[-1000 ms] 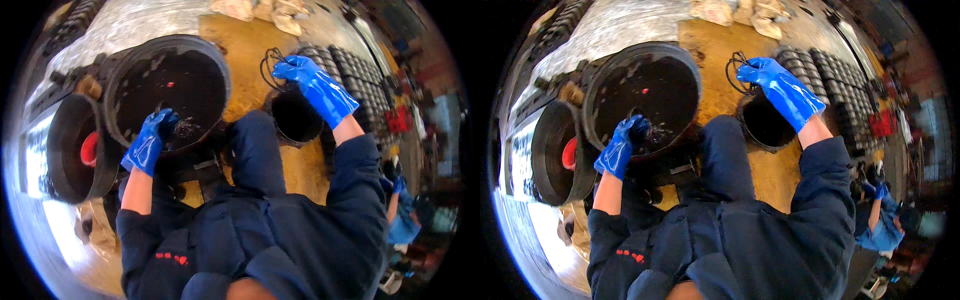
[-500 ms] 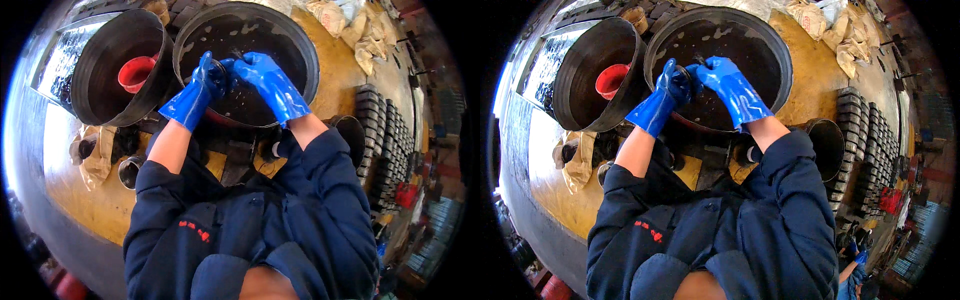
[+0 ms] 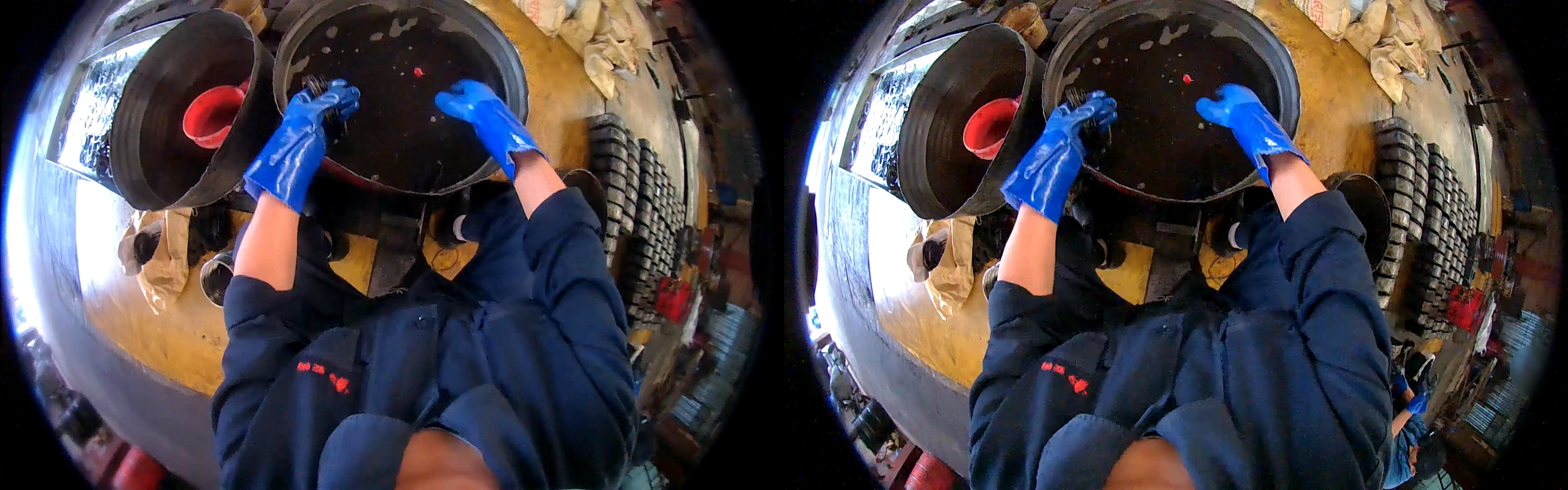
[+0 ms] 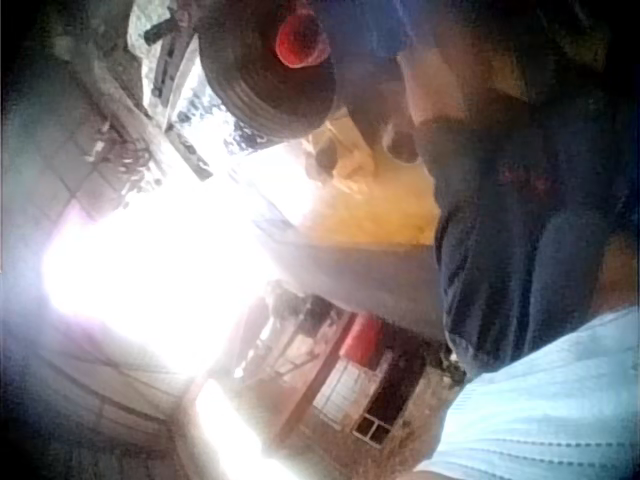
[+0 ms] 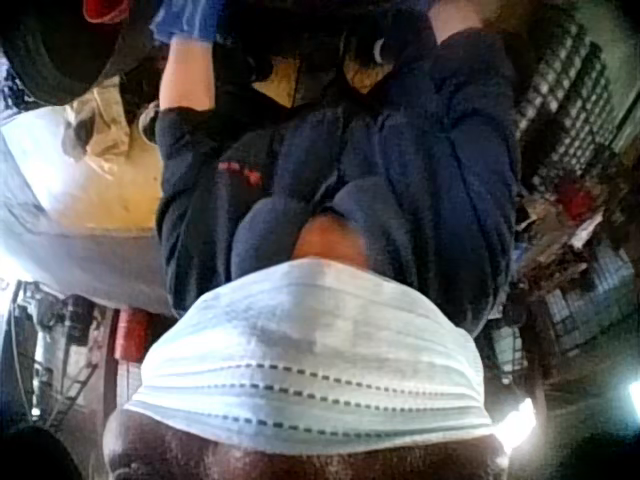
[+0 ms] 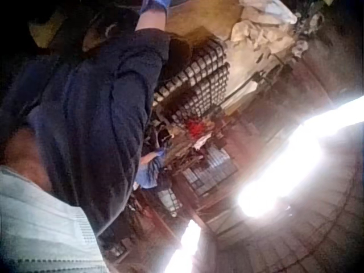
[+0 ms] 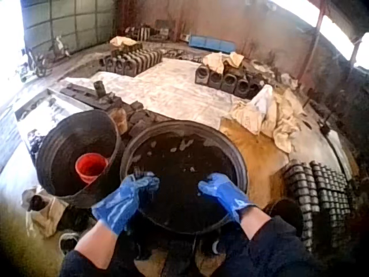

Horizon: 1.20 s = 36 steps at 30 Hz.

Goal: The person cleans dark metal rings by dipping them into a barrel of liquid and scrubbing them with a brush, then moves the rings between different barrels and places some on the floor.

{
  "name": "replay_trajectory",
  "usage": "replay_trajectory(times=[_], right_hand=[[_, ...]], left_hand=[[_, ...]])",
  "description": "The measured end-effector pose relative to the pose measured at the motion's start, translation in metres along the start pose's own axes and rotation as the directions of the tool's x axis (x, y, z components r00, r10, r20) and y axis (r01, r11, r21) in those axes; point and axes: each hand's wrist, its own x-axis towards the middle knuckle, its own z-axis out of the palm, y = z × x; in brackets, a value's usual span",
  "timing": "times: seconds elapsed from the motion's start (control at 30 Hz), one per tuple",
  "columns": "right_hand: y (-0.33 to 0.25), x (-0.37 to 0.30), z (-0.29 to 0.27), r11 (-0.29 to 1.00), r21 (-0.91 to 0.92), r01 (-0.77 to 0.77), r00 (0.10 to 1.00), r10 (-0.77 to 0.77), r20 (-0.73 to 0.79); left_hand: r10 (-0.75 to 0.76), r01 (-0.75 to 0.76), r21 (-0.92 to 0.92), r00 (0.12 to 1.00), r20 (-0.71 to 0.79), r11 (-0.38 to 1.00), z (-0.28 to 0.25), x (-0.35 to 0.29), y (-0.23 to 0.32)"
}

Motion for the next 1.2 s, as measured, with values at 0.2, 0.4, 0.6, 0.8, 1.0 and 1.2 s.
replay_trajectory(times=[0.2,0.4,0.6,0.8,1.0,1.2], right_hand=[[0.031,0.054,0.040,0.994,0.078,-0.071,0.996,0.066,0.060],[0.035,0.100,0.097,0.996,0.091,0.018,0.997,-0.025,0.071],[0.077,0.119,0.136,0.919,-0.343,-0.195,0.976,0.216,0.025],[0.059,0.099,0.112,0.972,-0.161,-0.171,0.984,0.175,0.013],[0.064,0.099,0.077,0.843,0.475,-0.252,0.967,0.194,0.167],[0.007,0.001,0.039,0.534,0.835,0.131,0.990,-0.020,-0.142]], left_hand=[[0.305,-0.379,0.437,0.923,0.233,0.815,-0.001,-0.026,0.001],[0.193,-0.255,0.354,0.960,0.202,0.900,-0.029,0.006,-0.045],[-0.048,0.034,0.165,0.995,0.083,0.986,-0.001,0.004,-0.044],[-0.013,-0.042,0.336,0.987,0.160,0.941,0.015,0.000,-0.053],[0.003,-0.091,0.359,0.971,0.239,0.929,0.011,0.011,-0.073],[-0.243,0.439,-0.347,0.840,0.485,0.829,0.052,-0.006,-0.048]])
